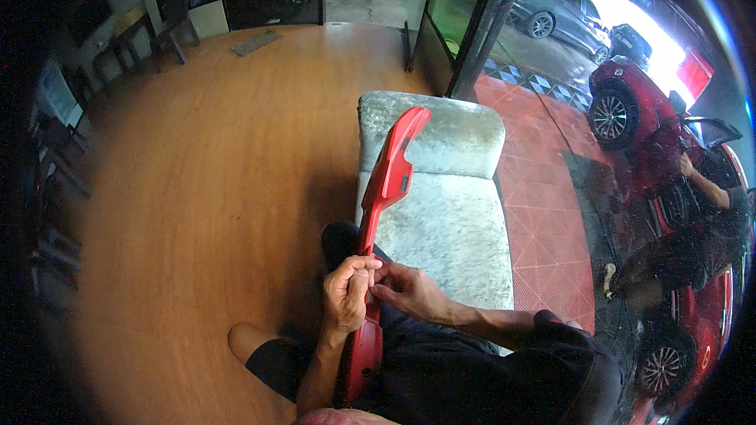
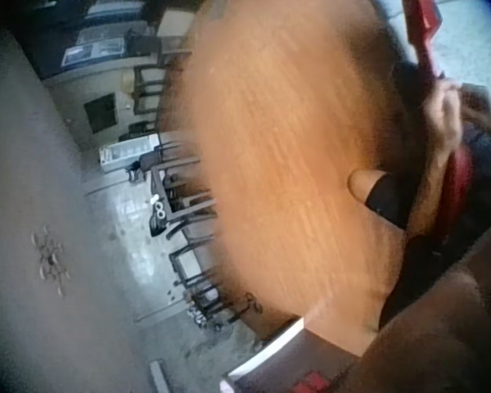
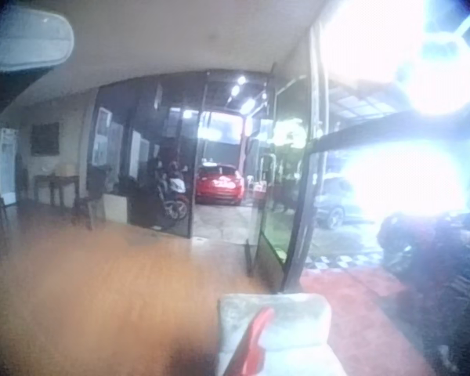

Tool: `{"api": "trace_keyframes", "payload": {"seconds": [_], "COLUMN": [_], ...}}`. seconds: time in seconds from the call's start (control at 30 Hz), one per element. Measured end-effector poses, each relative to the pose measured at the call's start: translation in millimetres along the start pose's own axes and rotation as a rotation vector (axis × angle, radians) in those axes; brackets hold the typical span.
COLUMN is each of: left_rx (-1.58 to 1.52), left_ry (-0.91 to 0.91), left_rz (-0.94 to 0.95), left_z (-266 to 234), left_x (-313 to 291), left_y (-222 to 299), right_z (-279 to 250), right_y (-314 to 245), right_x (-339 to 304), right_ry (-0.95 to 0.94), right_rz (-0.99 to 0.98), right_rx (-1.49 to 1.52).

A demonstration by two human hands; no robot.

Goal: The person sits on the floor and applies clear adhesive tape to the edges of a red plastic car part. They smooth the tape down with their fingers and peel off excess pieces to ensure a clean finish.

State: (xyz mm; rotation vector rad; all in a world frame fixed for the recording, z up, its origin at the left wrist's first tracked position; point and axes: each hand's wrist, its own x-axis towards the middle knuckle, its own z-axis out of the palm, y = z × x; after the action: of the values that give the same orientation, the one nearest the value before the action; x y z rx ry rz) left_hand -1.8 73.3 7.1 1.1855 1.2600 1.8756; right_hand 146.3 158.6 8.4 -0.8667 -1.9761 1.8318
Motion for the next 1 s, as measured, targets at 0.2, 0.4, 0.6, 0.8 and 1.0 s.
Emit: {"api": "trace_keyframes", "payload": {"seconds": [0.2, 0.4, 0.6, 0.8, 1.0], "left_rx": [0.011, 0.025, 0.069, 0.034, 0.048], "left_ry": [-0.006, -0.015, -0.092, -0.020, -0.033], "left_rz": [0.001, 0.005, -0.071, -0.056, -0.038], "left_z": [1, 4, -1, -2, 1], "left_x": [-1, 1, 6, 1, -1], "left_y": [3, 5, 10, 8, 9], "right_z": [-7, -17, -17, -9, -5], "right_y": [-19, -35, -46, -31, -27], "right_x": [-10, 4, 14, -3, -10], "right_ry": [-0.018, -0.173, -0.204, 0.004, -0.001], "right_rz": [0.171, 0.299, 0.332, 0.223, -0.027], "right_rx": [-0.033, -0.115, -0.150, -0.167, -0.348]}}
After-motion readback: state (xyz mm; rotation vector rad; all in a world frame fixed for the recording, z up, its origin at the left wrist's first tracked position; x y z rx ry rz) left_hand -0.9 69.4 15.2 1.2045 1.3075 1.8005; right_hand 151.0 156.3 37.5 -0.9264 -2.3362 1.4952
